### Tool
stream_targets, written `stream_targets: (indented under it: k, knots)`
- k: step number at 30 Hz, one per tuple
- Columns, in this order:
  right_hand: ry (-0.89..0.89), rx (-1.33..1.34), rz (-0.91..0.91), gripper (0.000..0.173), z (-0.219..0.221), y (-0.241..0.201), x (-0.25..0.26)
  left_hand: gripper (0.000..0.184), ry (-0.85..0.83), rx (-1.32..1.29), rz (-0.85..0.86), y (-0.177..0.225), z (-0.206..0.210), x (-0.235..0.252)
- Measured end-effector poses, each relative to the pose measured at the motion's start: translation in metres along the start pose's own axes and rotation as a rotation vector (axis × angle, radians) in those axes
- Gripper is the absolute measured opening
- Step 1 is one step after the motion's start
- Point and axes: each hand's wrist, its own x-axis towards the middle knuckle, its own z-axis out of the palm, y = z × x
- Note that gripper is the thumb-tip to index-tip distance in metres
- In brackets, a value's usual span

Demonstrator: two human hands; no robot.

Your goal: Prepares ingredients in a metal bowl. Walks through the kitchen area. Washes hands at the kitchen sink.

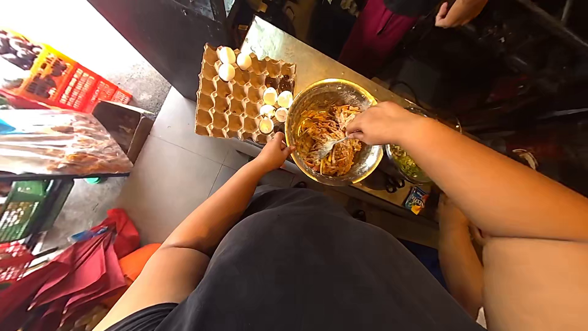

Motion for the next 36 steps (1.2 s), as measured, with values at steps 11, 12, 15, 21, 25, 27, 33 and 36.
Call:
stream_targets:
  k: [11, 12, 15, 21, 25, 27, 33, 36]
  knots:
    - [-0.171, 0.104, 0.384, 0.01, 0.016, 0.05, -0.072, 0.042, -0.039, -0.004, -0.04, 0.004, -0.002, 0.001]
    - [-0.207, 0.122, 0.391, 0.01, 0.019, 0.044, -0.069, 0.042, -0.037, -0.007, -0.041, 0.004, -0.002, 0.001]
    - [-0.308, 0.176, 0.413, 0.017, 0.052, 0.018, -0.05, 0.043, -0.049, 0.005, -0.038, 0.005, -0.002, 0.002]
    - [-0.311, 0.14, 0.577, 0.03, 0.095, 0.006, 0.012, 0.044, -0.058, 0.009, -0.045, 0.004, -0.003, 0.005]
    - [-0.278, 0.077, 0.625, 0.027, 0.068, 0.016, 0.039, 0.041, -0.052, 0.021, -0.03, 0.003, -0.003, 0.005]
    - [-0.32, 0.043, 0.601, 0.023, 0.062, 0.013, 0.057, 0.042, -0.055, 0.018, -0.027, 0.002, -0.003, 0.005]
    - [-0.552, -0.074, 0.311, 0.026, 0.077, 0.02, 0.106, 0.04, -0.007, -0.003, -0.02, -0.002, 0.0, 0.003]
    - [-0.596, -0.044, 0.155, 0.033, 0.083, 0.024, 0.108, 0.039, 0.01, -0.004, -0.001, -0.003, 0.001, 0.003]
